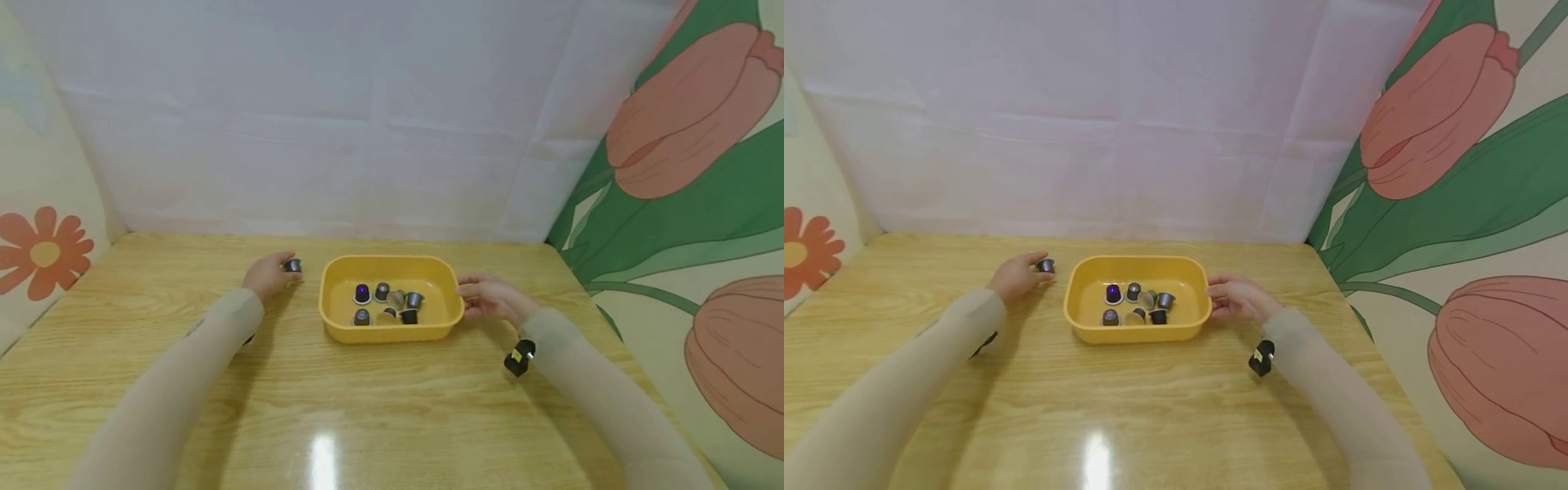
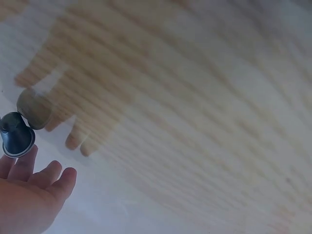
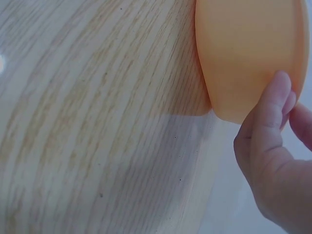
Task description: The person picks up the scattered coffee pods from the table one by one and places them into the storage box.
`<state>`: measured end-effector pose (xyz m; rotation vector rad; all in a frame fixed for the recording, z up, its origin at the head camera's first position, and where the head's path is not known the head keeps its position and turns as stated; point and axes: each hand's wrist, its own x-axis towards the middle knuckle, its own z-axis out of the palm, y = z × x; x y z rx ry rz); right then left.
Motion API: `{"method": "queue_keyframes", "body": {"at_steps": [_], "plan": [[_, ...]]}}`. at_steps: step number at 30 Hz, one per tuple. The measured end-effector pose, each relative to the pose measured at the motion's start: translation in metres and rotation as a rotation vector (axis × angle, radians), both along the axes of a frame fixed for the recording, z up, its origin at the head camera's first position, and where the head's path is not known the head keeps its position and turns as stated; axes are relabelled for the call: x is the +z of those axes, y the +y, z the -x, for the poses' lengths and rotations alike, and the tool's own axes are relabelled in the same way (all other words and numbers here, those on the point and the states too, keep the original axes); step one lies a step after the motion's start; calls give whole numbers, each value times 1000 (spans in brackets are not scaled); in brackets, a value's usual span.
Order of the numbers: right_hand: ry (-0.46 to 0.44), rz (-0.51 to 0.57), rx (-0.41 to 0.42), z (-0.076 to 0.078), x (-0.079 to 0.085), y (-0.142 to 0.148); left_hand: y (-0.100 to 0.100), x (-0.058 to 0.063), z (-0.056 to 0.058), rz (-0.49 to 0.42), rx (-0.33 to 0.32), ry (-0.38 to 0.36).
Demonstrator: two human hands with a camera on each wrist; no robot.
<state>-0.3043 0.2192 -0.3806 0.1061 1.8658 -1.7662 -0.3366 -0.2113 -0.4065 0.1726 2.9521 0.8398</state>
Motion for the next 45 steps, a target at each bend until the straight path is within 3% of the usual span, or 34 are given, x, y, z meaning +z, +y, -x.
{"method": "queue_keyframes", "body": {"at_steps": [16,24,35,45], "plan": [[21,2,5,0,-1,0,3,0,-3,-35,9,44],[27,-10,5,0,-1,-1,-1,0,-11,-38,-31,69],[21,-10,5,-1,-1,0,0,20,-33,-108,-47,45],[2,-21,3,-1,0,1,5,37,-42,-120,-89,41]]}}
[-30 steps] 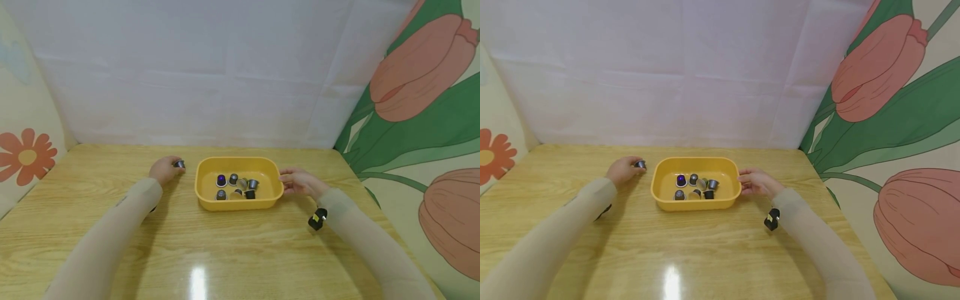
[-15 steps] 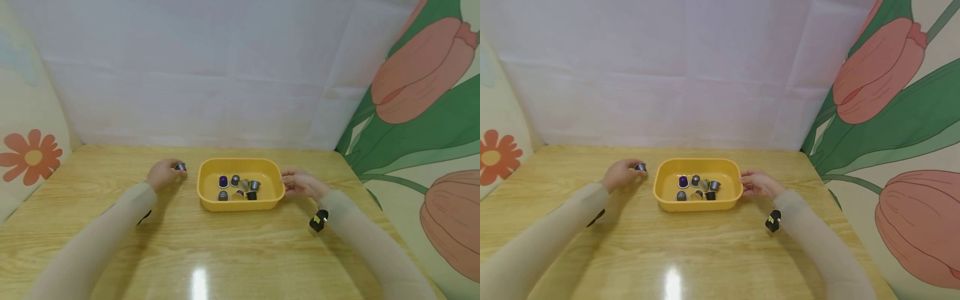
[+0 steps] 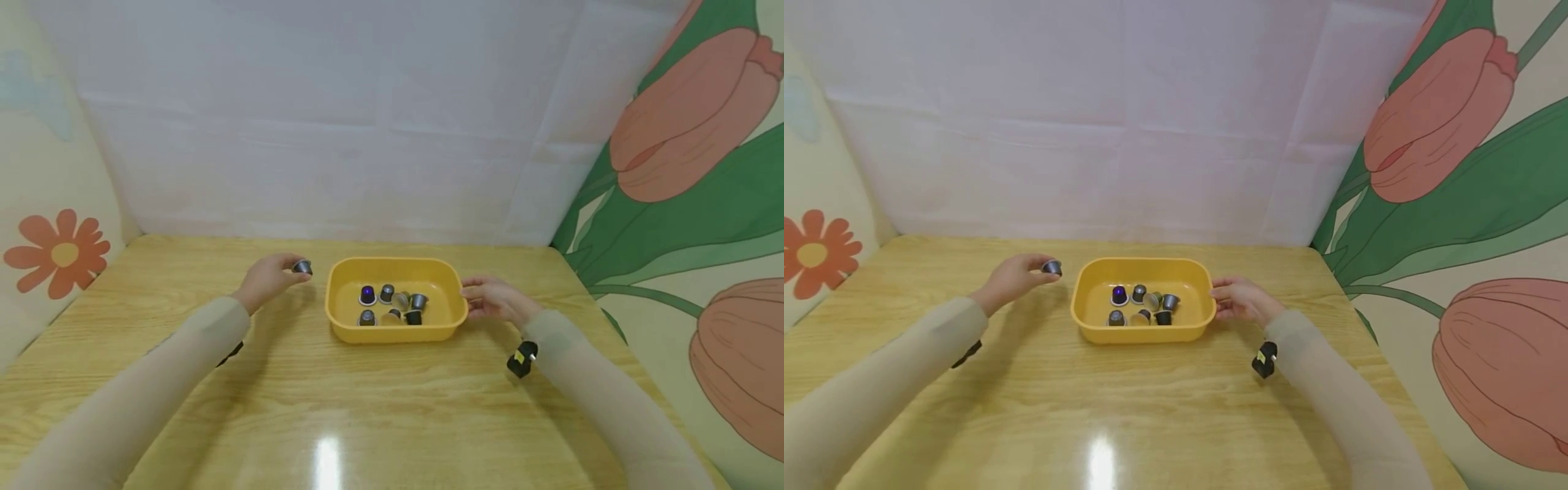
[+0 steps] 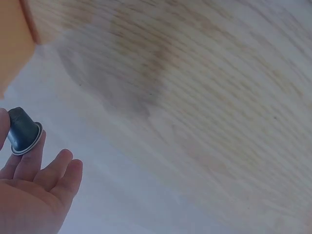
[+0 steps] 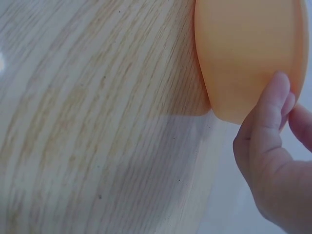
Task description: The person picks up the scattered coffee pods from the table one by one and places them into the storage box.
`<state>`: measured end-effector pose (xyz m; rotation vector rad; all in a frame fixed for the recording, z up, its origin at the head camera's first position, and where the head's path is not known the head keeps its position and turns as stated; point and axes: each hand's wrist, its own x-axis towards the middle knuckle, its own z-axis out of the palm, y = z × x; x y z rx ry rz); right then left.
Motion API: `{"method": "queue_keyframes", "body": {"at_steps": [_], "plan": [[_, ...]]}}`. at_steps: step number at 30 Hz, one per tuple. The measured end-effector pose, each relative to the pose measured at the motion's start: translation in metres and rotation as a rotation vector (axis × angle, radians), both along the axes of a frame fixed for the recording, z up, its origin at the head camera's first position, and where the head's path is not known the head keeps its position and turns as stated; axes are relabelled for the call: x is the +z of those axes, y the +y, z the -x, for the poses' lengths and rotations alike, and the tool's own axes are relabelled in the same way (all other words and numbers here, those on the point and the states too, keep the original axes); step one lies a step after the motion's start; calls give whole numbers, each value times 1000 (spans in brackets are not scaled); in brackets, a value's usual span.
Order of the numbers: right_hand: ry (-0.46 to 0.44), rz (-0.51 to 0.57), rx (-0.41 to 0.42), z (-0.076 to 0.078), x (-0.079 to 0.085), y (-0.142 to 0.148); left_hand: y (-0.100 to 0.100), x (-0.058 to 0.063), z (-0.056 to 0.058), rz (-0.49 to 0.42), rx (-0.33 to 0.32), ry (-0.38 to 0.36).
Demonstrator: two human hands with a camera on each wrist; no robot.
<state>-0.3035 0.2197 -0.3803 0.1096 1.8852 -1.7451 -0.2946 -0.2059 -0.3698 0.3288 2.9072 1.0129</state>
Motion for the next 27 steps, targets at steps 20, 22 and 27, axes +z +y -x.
{"method": "queue_keyframes", "body": {"at_steps": [20,22,27], "plan": [[20,-28,-6,-3,0,1,15,22,-12,-24,-42,-12],[22,-27,-3,-3,0,1,17,23,-13,-15,-46,-8],[29,-19,6,-3,0,0,21,26,-16,-9,-62,13]]}}
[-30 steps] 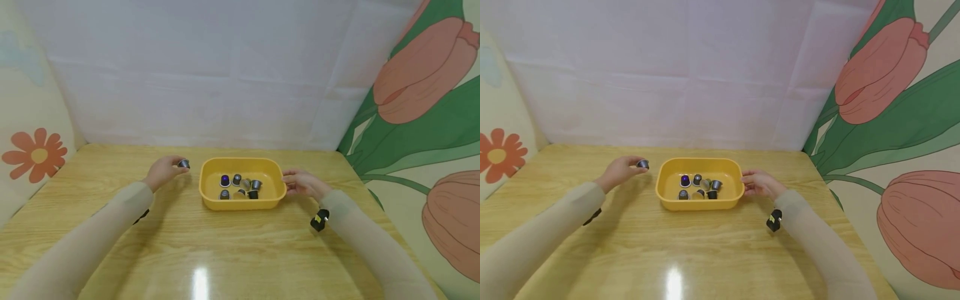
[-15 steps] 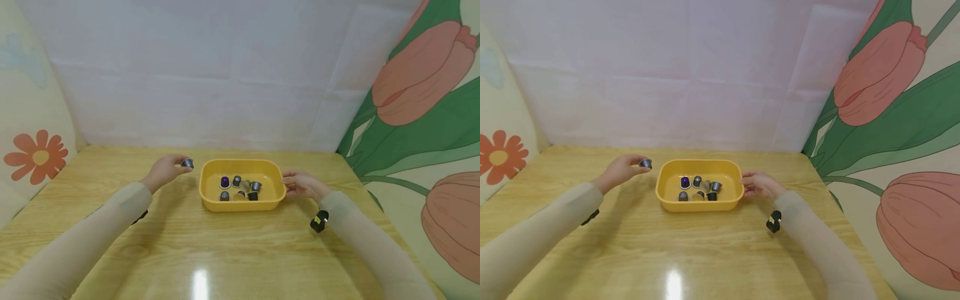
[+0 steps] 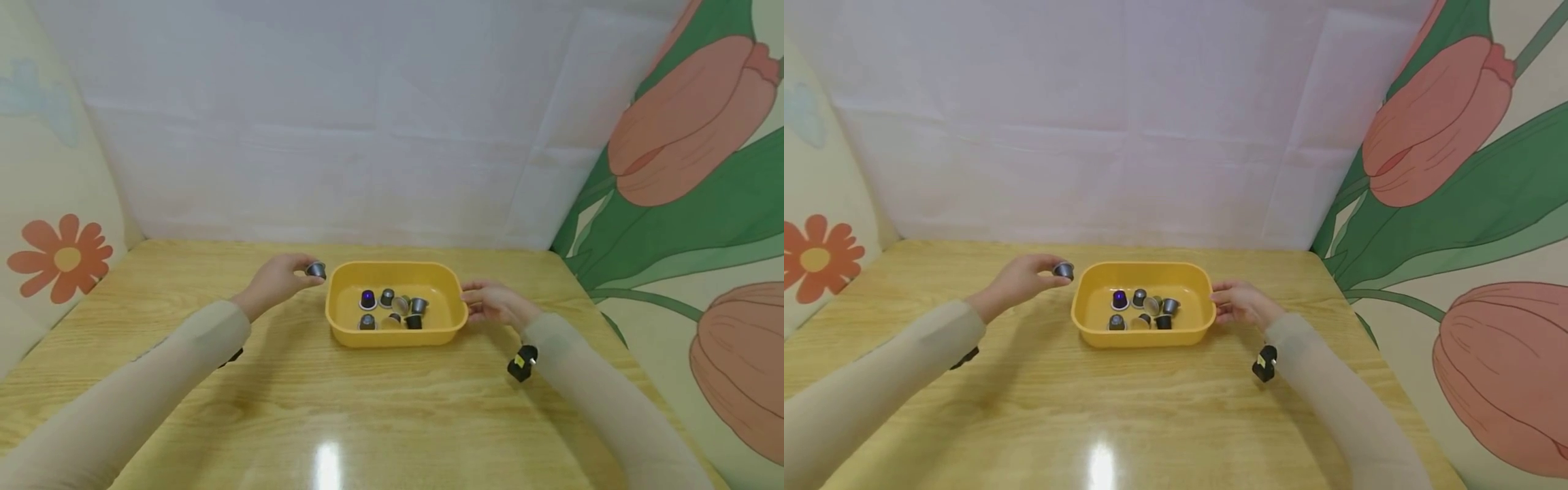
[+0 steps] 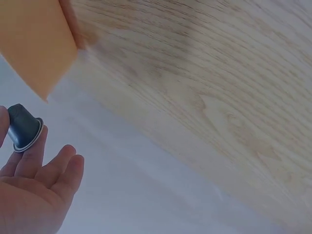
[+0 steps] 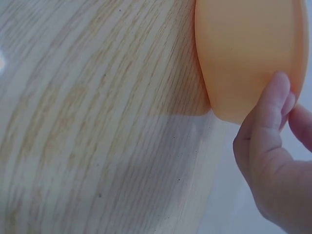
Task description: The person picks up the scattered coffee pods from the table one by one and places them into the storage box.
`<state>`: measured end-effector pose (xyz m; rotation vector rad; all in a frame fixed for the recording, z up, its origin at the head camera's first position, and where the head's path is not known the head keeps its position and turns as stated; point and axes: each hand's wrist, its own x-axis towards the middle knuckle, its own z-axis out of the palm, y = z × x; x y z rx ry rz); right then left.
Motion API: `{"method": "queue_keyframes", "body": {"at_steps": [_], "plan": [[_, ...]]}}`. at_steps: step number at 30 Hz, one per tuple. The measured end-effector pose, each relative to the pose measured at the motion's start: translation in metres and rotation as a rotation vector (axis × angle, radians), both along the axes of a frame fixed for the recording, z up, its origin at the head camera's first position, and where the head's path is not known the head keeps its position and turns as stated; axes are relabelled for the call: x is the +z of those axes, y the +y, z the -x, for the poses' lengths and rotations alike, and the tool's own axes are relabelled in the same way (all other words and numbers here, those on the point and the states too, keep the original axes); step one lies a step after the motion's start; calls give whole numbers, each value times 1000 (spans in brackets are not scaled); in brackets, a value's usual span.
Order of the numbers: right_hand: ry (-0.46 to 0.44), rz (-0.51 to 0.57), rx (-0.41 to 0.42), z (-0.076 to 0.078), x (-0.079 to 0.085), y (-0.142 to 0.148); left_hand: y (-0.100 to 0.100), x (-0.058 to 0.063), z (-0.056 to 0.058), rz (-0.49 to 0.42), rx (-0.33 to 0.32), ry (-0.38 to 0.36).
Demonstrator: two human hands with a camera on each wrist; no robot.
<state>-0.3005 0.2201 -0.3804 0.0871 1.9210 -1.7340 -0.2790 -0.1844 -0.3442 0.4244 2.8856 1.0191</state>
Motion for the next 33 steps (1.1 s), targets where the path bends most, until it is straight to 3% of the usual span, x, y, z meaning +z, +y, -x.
{"method": "queue_keyframes", "body": {"at_steps": [8,21,33], "plan": [[8,35,8,2,-3,0,10,1,-5,-29,-35,18],[0,23,11,3,-3,0,19,-6,-8,-17,-58,19],[-14,19,5,2,0,0,30,-5,-18,13,-78,-7]]}}
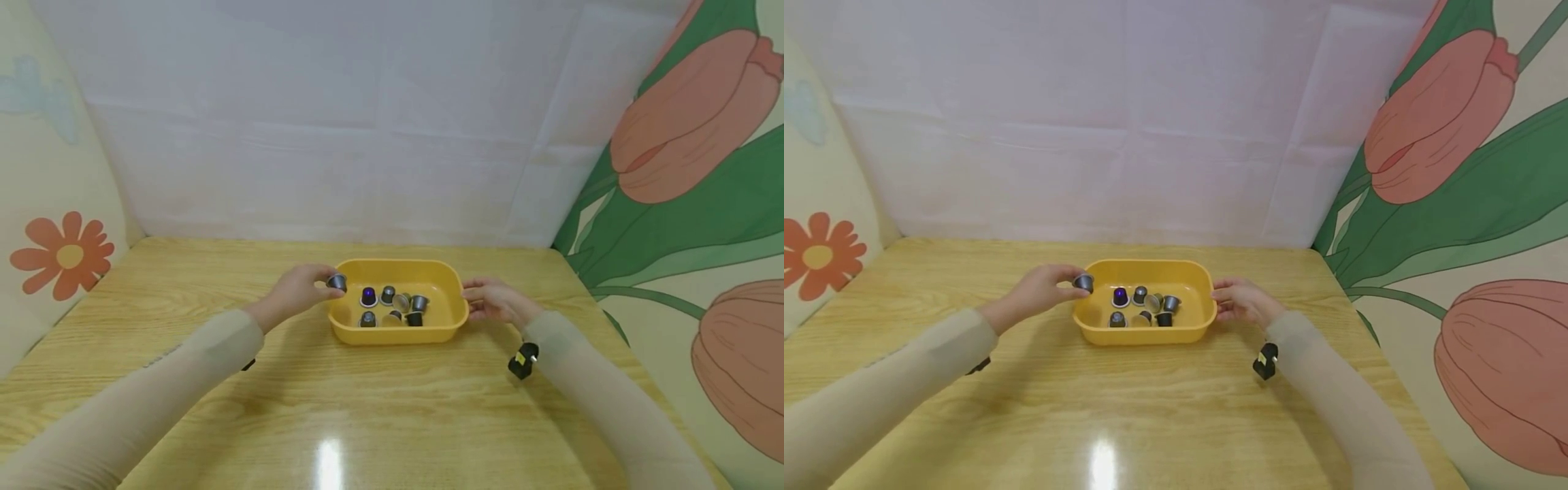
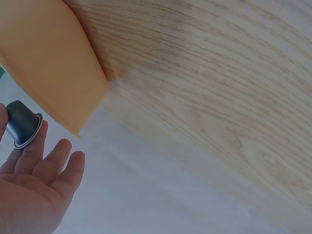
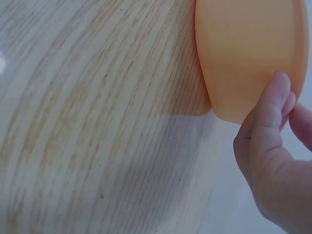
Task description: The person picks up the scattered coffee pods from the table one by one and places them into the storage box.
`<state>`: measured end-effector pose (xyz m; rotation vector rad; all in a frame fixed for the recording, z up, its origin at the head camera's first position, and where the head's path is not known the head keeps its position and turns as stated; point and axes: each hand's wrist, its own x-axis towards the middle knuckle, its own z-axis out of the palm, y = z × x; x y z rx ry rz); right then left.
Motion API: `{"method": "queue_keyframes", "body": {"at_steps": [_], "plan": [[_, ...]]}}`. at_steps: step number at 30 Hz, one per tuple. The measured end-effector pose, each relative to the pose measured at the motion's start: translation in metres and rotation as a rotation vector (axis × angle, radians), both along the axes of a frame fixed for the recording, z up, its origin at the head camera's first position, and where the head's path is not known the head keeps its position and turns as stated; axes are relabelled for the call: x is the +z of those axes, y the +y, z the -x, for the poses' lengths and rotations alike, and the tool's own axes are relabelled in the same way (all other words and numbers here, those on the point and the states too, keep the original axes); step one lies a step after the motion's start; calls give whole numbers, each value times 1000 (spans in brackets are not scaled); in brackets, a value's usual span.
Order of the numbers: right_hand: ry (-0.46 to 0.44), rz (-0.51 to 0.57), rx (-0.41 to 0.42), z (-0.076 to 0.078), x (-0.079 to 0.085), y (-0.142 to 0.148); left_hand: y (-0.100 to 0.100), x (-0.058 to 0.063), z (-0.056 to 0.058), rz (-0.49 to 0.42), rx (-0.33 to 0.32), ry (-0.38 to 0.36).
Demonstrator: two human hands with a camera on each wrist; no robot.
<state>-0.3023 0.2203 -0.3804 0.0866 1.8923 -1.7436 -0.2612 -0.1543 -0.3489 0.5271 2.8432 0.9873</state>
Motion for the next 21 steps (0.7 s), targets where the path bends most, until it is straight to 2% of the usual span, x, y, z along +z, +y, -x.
{"method": "queue_keyframes", "body": {"at_steps": [14,21], "plan": [[-5,-7,-1,-1,1,0,9,-3,-1,20,-25,7],[-6,-21,-16,0,1,0,14,-6,-1,50,-43,38]]}}
